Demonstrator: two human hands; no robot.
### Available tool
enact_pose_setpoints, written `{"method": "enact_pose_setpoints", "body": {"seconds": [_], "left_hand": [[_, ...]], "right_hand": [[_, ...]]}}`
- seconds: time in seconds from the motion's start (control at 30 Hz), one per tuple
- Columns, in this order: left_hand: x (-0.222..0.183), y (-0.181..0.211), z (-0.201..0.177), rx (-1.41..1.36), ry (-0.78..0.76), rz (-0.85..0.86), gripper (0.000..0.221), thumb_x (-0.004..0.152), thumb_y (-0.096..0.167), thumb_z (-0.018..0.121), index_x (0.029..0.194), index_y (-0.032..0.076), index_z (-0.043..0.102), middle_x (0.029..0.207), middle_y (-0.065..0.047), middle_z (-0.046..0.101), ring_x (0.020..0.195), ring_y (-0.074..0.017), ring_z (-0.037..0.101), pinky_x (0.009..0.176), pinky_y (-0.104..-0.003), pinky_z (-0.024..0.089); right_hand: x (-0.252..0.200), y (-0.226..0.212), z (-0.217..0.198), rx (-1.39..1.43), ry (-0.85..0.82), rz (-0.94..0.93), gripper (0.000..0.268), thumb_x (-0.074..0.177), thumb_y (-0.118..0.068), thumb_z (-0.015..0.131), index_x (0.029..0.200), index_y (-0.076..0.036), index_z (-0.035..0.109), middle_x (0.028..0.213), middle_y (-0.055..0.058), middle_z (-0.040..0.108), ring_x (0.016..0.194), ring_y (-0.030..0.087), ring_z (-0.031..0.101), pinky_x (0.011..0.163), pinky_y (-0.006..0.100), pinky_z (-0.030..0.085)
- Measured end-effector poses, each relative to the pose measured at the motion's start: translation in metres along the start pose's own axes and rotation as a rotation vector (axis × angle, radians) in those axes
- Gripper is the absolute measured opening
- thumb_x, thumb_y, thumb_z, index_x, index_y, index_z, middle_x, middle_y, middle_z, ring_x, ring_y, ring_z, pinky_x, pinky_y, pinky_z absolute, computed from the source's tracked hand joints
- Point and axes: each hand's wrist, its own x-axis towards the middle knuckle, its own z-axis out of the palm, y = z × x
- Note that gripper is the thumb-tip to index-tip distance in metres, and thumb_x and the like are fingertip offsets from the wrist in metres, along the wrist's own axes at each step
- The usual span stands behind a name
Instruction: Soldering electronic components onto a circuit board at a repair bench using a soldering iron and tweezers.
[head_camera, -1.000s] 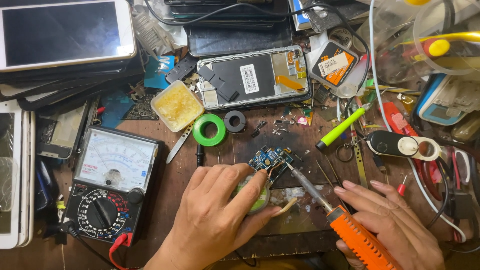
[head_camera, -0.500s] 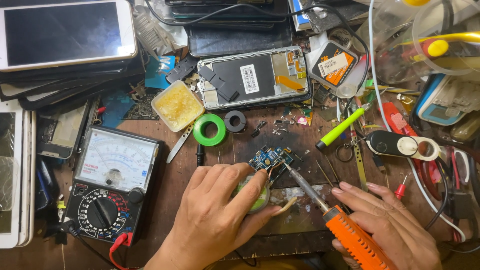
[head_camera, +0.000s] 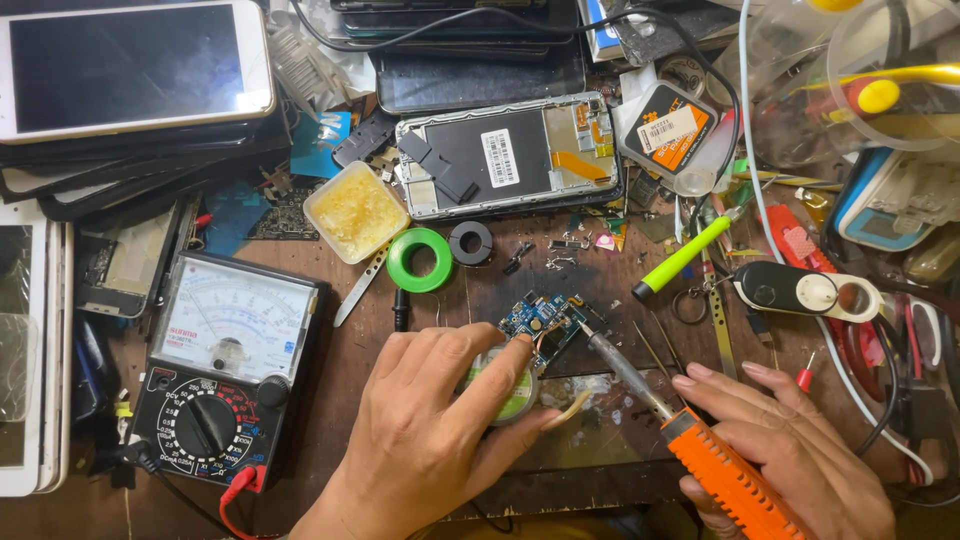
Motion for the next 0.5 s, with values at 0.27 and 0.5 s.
{"method": "enact_pose_setpoints", "body": {"seconds": [0.27,0.5], "left_hand": [[0.001,0.001,0.0,0.015,-0.002,0.006,0.04,0.098,0.042,0.072,0.116,0.007,0.065,0.106,-0.011,0.062,0.084,-0.0275,0.061,0.069,-0.04,0.043],[-0.005,0.003,0.005,-0.068,0.03,-0.009,0.041,0.091,0.039,0.075,0.118,0.009,0.07,0.112,-0.011,0.067,0.095,-0.0263,0.067,0.078,-0.039,0.049]], "right_hand": [[0.003,-0.011,-0.01,0.012,0.057,0.017,0.024,0.085,-0.012,0.063,0.105,0.001,0.063,0.119,0.015,0.075,0.119,0.028,0.074,0.118,0.05,0.051],[-0.099,0.095,-0.039,0.406,0.274,0.392,0.046,0.086,-0.038,0.062,0.097,0.005,0.074,0.1,0.018,0.078,0.104,0.027,0.078,0.1,0.032,0.06]]}}
